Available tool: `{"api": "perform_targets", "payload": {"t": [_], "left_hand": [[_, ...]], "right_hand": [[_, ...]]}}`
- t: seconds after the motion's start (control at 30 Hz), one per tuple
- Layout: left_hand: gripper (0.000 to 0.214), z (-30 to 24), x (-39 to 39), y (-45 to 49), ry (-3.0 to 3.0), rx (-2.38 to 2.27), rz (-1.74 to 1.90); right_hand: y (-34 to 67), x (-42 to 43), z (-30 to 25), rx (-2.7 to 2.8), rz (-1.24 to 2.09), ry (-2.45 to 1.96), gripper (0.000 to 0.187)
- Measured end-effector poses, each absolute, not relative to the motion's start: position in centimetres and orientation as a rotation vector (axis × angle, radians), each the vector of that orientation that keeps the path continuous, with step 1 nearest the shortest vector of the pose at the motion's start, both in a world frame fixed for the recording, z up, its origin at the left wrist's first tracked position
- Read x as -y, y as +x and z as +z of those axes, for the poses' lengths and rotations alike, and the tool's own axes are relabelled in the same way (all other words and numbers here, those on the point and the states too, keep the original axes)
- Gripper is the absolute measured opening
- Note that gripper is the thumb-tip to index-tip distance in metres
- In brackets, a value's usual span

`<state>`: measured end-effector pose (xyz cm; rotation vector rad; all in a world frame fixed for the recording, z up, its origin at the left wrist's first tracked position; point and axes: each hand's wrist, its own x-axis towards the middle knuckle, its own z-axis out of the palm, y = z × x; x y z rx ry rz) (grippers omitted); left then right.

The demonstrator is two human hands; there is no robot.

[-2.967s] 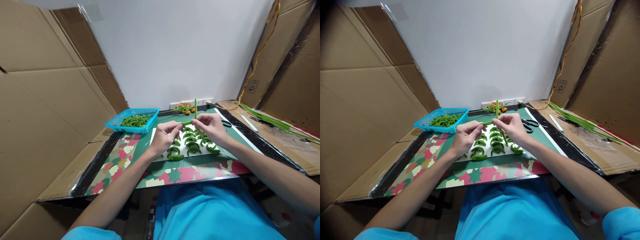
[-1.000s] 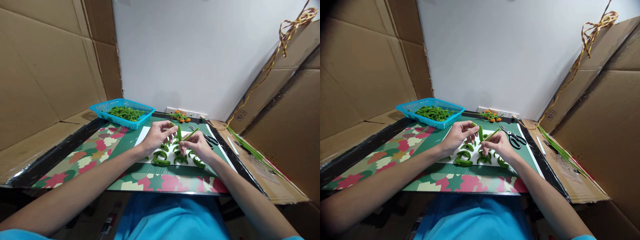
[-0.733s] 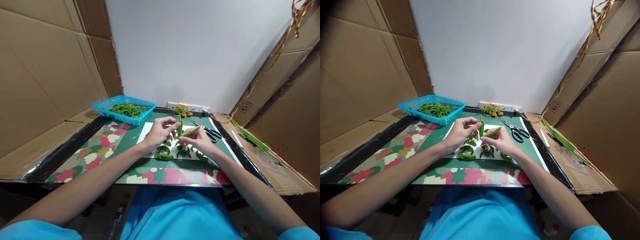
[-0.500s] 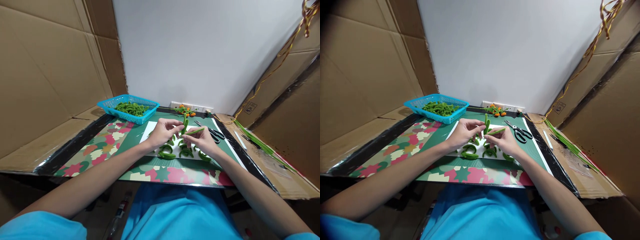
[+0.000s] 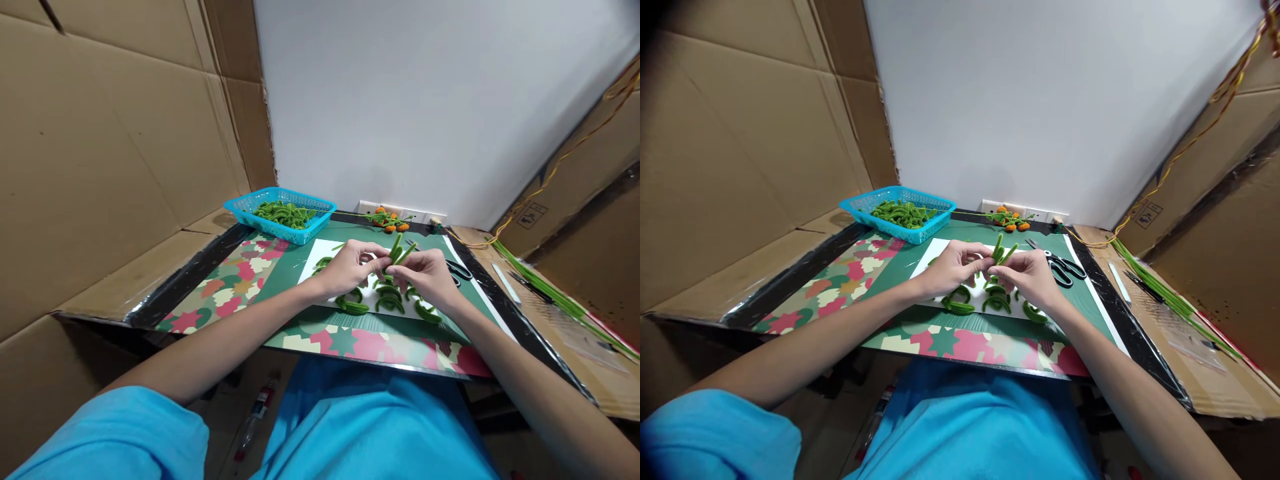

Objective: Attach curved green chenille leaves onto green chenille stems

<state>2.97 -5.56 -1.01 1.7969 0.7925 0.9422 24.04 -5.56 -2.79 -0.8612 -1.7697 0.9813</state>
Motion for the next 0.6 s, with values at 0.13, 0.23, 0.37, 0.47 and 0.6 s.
{"api": "perform_targets", "payload": {"t": [0.13,0.23,0.37,0.47,0.6], "left_hand": [[0.033,-1.19,5.64,2.90,1.885,-0.775,0.995],[0.026,-1.48,5.73,2.83,1.994,-0.772,0.986],[0.022,-1.77,5.75,2.82,2.102,-0.726,0.948],[0.024,-1.67,5.70,2.81,2.126,-0.715,0.940],[0.028,-1.24,5.76,2.69,2.144,-0.700,0.920]], "right_hand": [[24.18,5.69,-3.03,1.805,0.830,-0.847,0.030],[24.14,5.81,-2.95,1.833,0.754,-0.860,0.030],[24.15,5.87,-2.82,1.831,0.701,-0.884,0.039],[24.14,5.94,-2.77,1.820,0.708,-0.866,0.039],[24.07,6.00,-2.74,1.847,0.733,-0.841,0.041]]}}
